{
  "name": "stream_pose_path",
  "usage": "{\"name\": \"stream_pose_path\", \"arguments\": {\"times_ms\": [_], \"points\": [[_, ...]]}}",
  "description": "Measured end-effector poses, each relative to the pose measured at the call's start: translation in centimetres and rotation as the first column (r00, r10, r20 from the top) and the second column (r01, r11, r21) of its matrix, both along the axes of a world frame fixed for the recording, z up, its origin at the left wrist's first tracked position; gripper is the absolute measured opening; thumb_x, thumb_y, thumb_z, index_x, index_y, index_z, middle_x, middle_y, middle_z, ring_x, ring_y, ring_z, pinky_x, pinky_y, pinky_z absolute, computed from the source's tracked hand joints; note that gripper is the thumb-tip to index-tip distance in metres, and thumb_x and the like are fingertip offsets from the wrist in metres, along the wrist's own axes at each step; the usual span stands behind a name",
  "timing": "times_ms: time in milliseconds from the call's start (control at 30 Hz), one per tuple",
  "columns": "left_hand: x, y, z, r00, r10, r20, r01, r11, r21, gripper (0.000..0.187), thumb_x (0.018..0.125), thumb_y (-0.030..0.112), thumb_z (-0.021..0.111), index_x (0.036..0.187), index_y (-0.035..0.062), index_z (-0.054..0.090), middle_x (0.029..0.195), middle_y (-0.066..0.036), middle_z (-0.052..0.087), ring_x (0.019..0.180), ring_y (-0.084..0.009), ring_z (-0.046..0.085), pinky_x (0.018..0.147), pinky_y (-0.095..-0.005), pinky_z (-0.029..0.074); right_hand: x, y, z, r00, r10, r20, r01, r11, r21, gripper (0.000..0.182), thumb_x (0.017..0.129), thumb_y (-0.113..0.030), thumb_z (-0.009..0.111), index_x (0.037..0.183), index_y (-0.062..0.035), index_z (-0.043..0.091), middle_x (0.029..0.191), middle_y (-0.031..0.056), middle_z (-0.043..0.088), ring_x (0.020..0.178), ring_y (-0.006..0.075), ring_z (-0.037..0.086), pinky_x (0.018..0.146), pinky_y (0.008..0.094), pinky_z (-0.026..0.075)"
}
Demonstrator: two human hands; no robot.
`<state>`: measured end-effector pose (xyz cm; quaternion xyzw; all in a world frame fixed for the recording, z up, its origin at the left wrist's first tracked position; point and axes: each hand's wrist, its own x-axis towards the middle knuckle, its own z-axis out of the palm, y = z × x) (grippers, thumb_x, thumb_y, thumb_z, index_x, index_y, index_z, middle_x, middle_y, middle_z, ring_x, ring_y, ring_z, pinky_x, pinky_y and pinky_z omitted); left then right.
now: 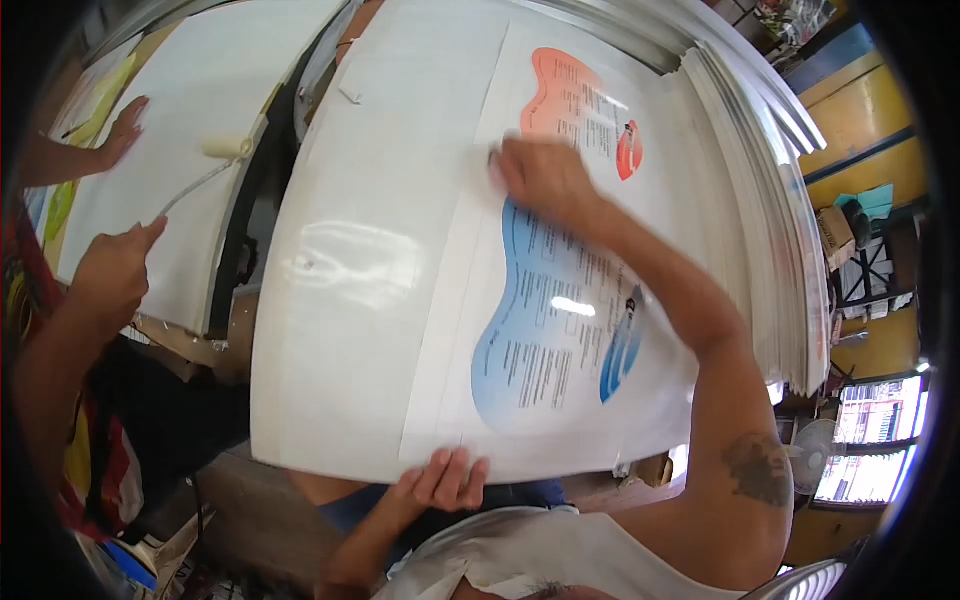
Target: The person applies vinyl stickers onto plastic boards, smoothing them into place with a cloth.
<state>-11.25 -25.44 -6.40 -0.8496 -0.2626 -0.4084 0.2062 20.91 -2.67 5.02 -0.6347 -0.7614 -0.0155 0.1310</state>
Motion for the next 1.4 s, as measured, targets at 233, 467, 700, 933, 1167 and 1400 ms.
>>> {"name": "stream_pose_path", "arguments": {"times_ms": [233, 467, 700, 933, 1167, 1400], "points": [[0.0, 0.4, -0.3, 0.999, 0.029, -0.046, -0.026, 0.998, 0.065, 0.035, 0.102, 0.052, 0.043, 0.126, 0.0268, 0.048, 0.120, 0.000, 0.053, 0.125, -0.0204, 0.048, 0.115, -0.0458, 0.028, 16.2, 23.8, -2.0, 0.890, -0.225, 0.396, 0.189, 0.974, 0.128, 0.043, 0.102, -0.039, 0.043, 0.112, -0.0049, 0.068, 0.109, 0.0192, 0.072, 0.104, 0.0406, 0.068, 0.091, 0.0512, 0.054], [0.4, 0.3, -0.5, 0.999, 0.047, -0.014, -0.046, 0.993, 0.107, 0.038, 0.100, 0.055, 0.044, 0.125, 0.0268, 0.049, 0.120, 0.000, 0.053, 0.124, -0.0209, 0.047, 0.113, -0.0473, 0.027, 18.9, 28.9, -2.4, 0.860, -0.468, 0.204, 0.459, 0.884, 0.090, 0.048, 0.099, -0.045, 0.045, 0.131, -0.0126, 0.061, 0.126, 0.0164, 0.068, 0.114, 0.0407, 0.065, 0.098, 0.0516, 0.050], [1.3, 1.8, -0.8, 0.994, 0.066, 0.084, -0.082, 0.976, 0.203, 0.023, 0.101, 0.048, 0.048, 0.115, 0.0287, 0.049, 0.111, 0.006, 0.055, 0.112, -0.0154, 0.050, 0.105, -0.0452, 0.029, 11.2, 17.1, -2.5, 0.852, -0.089, 0.516, 0.015, 0.989, 0.144, 0.031, 0.099, -0.029, 0.046, 0.098, -0.0068, 0.068, 0.096, 0.0165, 0.073, 0.086, 0.0352, 0.071, 0.074, 0.0489, 0.058], [2.2, 1.0, -1.7, 0.978, 0.117, 0.174, -0.143, 0.979, 0.145, 0.024, 0.099, 0.032, 0.062, 0.118, 0.0270, 0.048, 0.117, 0.005, 0.060, 0.120, -0.0174, 0.054, 0.111, -0.0423, 0.030, -6.7, -5.8, -1.0, 0.979, 0.113, 0.171, -0.123, 0.991, 0.051, 0.017, 0.095, -0.025, 0.059, 0.093, -0.0085, 0.062, 0.084, 0.0143, 0.070, 0.073, 0.0354, 0.069, 0.061, 0.0476, 0.054], [1.2, 0.6, -2.2, 0.964, -0.077, 0.253, 0.071, 0.997, 0.034, 0.024, 0.089, 0.036, 0.072, 0.109, 0.0329, 0.058, 0.113, 0.001, 0.052, 0.115, -0.0177, 0.055, 0.101, -0.0382, 0.037, -16.8, -19.0, 0.1, 0.929, 0.367, -0.041, -0.365, 0.930, 0.045, 0.019, 0.090, -0.026, 0.067, 0.084, -0.0094, 0.059, 0.073, 0.0079, 0.062, 0.066, 0.0299, 0.066, 0.053, 0.0436, 0.050], [0.6, 1.1, -1.6, 0.976, -0.069, 0.206, 0.068, 0.998, 0.013, 0.025, 0.093, 0.033, 0.067, 0.118, 0.0370, 0.065, 0.116, -0.003, 0.053, 0.115, -0.0212, 0.054, 0.102, -0.0398, 0.037, -15.5, -20.8, -0.5, 0.950, 0.299, -0.088, -0.285, 0.948, 0.138, 0.023, 0.091, -0.030, 0.068, 0.082, -0.0100, 0.060, 0.072, 0.0066, 0.061, 0.064, 0.0275, 0.065, 0.051, 0.0425, 0.049]]}}
